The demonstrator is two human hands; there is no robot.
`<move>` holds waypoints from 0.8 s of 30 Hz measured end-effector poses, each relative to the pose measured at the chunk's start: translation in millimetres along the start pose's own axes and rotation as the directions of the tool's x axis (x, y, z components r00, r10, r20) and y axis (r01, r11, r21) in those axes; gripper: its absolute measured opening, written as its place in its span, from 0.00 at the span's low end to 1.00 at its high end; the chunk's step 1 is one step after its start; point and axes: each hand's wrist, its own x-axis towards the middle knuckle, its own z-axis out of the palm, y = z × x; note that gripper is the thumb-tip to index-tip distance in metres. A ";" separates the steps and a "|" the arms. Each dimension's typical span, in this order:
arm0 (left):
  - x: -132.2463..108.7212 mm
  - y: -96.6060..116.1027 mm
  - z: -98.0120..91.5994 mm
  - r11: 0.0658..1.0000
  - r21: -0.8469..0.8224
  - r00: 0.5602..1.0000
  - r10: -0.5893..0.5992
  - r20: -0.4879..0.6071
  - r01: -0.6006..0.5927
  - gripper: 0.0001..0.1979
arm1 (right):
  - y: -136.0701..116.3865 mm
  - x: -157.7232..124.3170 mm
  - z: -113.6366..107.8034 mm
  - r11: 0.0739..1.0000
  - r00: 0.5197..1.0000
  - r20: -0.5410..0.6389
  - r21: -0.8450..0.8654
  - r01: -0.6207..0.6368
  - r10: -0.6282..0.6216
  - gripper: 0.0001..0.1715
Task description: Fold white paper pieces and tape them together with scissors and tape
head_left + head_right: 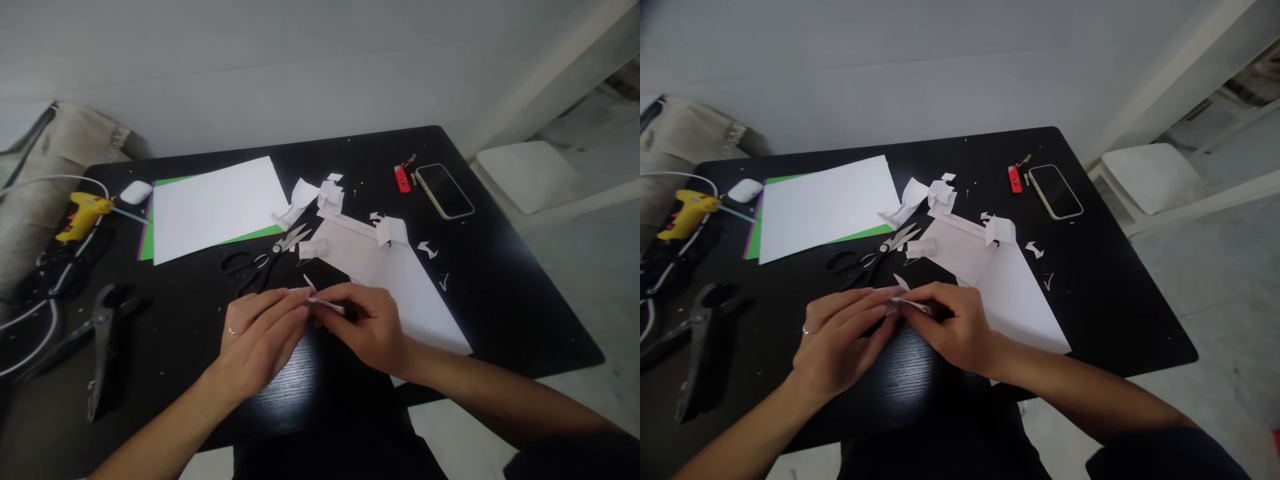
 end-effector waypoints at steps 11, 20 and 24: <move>16.1 -3.8 -6.1 0.969 -0.232 0.993 -0.102 -0.067 0.084 0.14 | -0.6 0.6 -7.5 0.938 0.950 0.062 -0.153 0.312 -0.306 0.14; 18.3 -0.6 -10.9 0.903 -0.384 0.980 -0.198 0.025 0.193 0.14 | -3.5 1.6 -4.2 0.997 0.995 0.094 0.078 0.004 -0.011 0.06; 21.4 1.2 -11.9 0.896 -0.400 0.979 -0.200 0.028 0.194 0.14 | -2.9 2.4 -3.5 0.996 0.996 0.091 0.082 -0.024 0.017 0.08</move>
